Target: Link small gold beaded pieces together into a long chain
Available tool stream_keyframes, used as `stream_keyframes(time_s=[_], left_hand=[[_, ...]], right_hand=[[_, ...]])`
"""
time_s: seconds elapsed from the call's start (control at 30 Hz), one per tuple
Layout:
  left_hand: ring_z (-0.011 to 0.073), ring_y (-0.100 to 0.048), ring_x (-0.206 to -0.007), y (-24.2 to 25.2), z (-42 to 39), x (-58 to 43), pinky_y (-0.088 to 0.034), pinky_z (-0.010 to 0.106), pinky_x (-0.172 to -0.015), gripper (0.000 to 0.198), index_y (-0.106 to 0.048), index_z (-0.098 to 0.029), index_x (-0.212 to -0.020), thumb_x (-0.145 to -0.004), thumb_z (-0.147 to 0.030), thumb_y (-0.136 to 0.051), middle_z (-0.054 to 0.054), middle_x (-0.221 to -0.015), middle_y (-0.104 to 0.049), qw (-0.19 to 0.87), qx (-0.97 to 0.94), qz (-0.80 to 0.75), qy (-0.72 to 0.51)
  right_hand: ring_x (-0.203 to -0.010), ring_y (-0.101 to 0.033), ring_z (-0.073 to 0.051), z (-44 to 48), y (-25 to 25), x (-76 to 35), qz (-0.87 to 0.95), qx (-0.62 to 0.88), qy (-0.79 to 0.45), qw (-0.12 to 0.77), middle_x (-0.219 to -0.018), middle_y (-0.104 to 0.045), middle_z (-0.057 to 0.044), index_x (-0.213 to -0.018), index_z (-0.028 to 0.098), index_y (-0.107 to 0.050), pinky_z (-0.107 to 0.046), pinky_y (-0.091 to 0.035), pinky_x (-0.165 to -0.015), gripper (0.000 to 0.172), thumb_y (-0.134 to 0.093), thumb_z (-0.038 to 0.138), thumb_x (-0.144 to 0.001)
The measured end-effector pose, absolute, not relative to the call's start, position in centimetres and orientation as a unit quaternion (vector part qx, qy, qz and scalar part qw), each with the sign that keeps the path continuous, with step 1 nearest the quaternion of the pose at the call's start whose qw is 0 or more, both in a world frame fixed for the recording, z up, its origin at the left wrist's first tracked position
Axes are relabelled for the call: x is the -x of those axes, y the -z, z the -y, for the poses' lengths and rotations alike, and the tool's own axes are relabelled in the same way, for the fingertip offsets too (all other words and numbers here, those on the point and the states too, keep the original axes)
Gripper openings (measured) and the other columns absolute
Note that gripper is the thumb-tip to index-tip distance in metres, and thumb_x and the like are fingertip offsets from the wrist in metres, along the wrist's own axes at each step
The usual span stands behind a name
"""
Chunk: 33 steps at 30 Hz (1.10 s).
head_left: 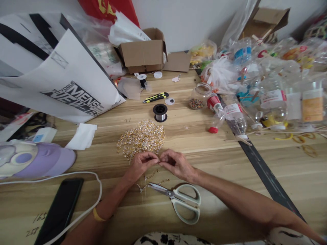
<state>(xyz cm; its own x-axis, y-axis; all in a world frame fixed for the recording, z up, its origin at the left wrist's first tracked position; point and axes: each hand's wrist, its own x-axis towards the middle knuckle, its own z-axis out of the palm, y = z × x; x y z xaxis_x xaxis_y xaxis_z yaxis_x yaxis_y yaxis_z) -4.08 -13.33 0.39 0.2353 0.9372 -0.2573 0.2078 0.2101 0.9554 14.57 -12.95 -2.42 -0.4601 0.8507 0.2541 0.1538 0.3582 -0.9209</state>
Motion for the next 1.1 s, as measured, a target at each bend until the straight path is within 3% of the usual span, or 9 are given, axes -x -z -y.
stream_keyframes(time_s=[0.33,1.1], left_hand=[[0.0139,-0.060,-0.066,-0.56,13.27,4.14,-0.047,0.023,-0.064,0.013,-0.068,-0.014,-0.072,-0.067,-0.026,-0.072,0.002,-0.071,-0.068,0.566,-0.517,-0.548,-0.334],[0.0155,-0.064,-0.070,-0.30,13.26,4.13,-0.049,0.024,-0.067,0.012,-0.073,-0.016,-0.075,-0.066,-0.024,-0.073,0.003,-0.075,-0.073,0.563,-0.509,-0.563,-0.326]], right_hand=[[-0.068,-0.057,-0.012,12.57,2.03,-14.68,0.749,0.325,-0.419,0.396,-0.077,-0.063,-0.004,-0.085,0.015,-0.064,-0.024,-0.047,-0.065,0.008,-0.057,0.019,-0.088],[-0.062,-0.052,-0.011,12.63,1.95,-14.72,0.750,0.344,-0.399,0.399,-0.072,-0.059,-0.002,-0.081,0.015,-0.061,-0.022,-0.043,-0.059,0.008,-0.054,0.015,-0.086]])
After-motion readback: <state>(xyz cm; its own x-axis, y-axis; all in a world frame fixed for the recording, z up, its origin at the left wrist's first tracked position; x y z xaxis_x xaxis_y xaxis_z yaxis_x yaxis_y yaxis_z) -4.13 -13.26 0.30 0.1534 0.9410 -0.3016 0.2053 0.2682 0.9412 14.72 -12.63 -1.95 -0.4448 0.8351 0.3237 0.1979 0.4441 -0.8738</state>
